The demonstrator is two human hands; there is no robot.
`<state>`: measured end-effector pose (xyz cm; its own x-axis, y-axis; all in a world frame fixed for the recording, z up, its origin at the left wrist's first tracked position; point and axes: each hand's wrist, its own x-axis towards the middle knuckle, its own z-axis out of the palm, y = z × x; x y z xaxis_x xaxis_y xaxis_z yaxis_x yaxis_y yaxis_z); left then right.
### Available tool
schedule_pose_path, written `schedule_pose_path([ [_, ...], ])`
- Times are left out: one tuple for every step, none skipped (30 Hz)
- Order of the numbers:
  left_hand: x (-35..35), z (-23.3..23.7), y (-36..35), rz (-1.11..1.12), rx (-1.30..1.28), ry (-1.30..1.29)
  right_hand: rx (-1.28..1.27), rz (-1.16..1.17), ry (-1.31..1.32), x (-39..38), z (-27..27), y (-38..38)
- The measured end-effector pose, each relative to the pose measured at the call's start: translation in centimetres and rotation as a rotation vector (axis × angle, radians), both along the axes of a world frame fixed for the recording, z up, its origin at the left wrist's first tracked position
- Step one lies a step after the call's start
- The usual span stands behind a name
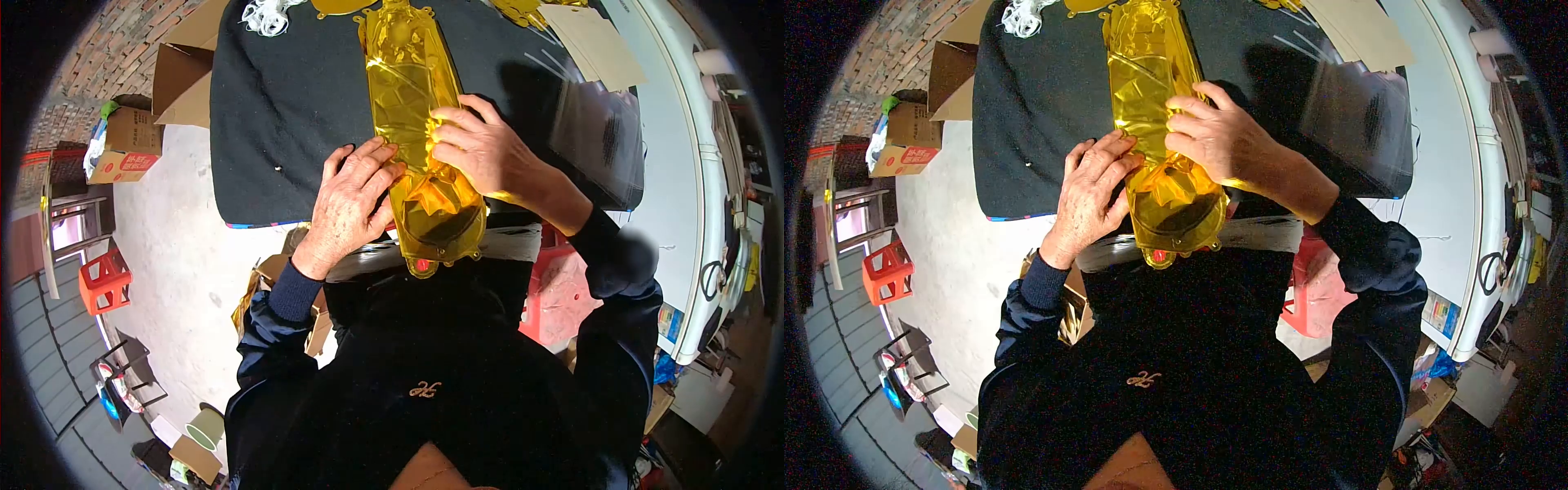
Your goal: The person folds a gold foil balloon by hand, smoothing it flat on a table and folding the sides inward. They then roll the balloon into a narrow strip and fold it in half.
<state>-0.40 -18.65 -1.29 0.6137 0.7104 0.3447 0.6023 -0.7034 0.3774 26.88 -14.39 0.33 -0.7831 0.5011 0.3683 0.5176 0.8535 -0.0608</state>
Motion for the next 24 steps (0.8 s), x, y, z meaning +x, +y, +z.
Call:
schedule_pose_path([
  [0.1,0.0,0.0,-0.001,0.004,0.001,-0.047,-0.022,-0.030,0.3,0.3,-0.3],
  [0.1,-0.1,0.0,0.000,0.008,0.003,-0.053,-0.023,-0.039,0.7,0.5,-0.3],
  [0.1,-0.1,0.0,0.002,0.010,0.005,-0.060,-0.022,-0.046,1.0,0.7,-0.3],
  [0.0,-0.1,0.0,-0.002,0.015,0.006,-0.067,-0.022,-0.055,1.3,0.9,-0.3],
  [0.0,-0.1,0.0,-0.006,0.020,0.006,-0.073,-0.030,-0.058,1.6,1.3,-0.5],
  [0.0,-0.1,0.0,-0.010,0.026,0.005,-0.074,-0.025,-0.045,1.9,1.7,-0.3],
  [0.0,-0.1,0.0,-0.009,0.026,0.005,-0.074,-0.022,-0.032,2.2,1.9,-0.1],
  [0.0,-0.1,0.0,-0.009,0.027,0.004,-0.074,-0.019,-0.018,2.6,2.3,0.0],
  [0.1,0.0,0.0,-0.008,0.029,0.003,-0.078,-0.033,-0.059,3.0,2.8,0.1],
  [0.0,0.0,0.0,-0.008,0.024,0.003,-0.068,-0.043,-0.066,3.6,3.2,0.1],
  [0.0,-0.1,0.0,-0.007,0.019,0.004,-0.059,-0.053,-0.072,4.2,3.4,0.1],
  [-0.1,-0.1,0.0,-0.006,0.014,0.005,-0.050,-0.062,-0.078,4.8,3.7,0.1],
  [-0.1,0.0,0.0,-0.004,0.014,0.005,-0.054,-0.076,-0.105,5.3,3.8,0.0],
  [0.0,0.1,0.0,-0.003,0.014,0.006,-0.065,-0.103,-0.107,5.6,4.1,-0.4],
  [0.0,0.1,0.0,-0.003,0.014,0.008,-0.075,-0.131,-0.109,5.9,4.5,-0.9],
  [0.1,0.1,0.0,-0.001,0.014,0.010,-0.086,-0.161,-0.111,6.3,4.6,-1.2],
  [0.0,0.1,0.0,-0.001,0.014,0.012,-0.052,-0.186,-0.187,7.0,4.2,-1.3],
  [0.0,0.0,0.0,-0.001,0.014,0.014,-0.019,-0.232,-0.222,7.7,4.2,-1.5],
  [0.0,-0.1,0.0,-0.003,0.019,0.013,0.014,-0.279,-0.257,8.3,4.2,-1.8],
  [0.1,-0.2,0.0,-0.005,0.024,0.011,0.049,-0.327,-0.293,8.8,4.3,-2.1],
  [0.1,-0.2,0.1,-0.005,0.030,0.009,0.149,-0.367,-0.320,9.0,4.4,-2.6],
  [0.1,-0.1,0.1,-0.007,0.034,0.011,0.102,-0.402,-0.244,8.9,4.3,-3.2],
  [0.1,-0.1,0.1,-0.009,0.038,0.013,0.055,-0.437,-0.167,8.4,4.0,-3.9],
  [0.1,0.0,0.1,-0.012,0.042,0.016,0.009,-0.471,-0.089,7.8,3.8,-4.6],
])
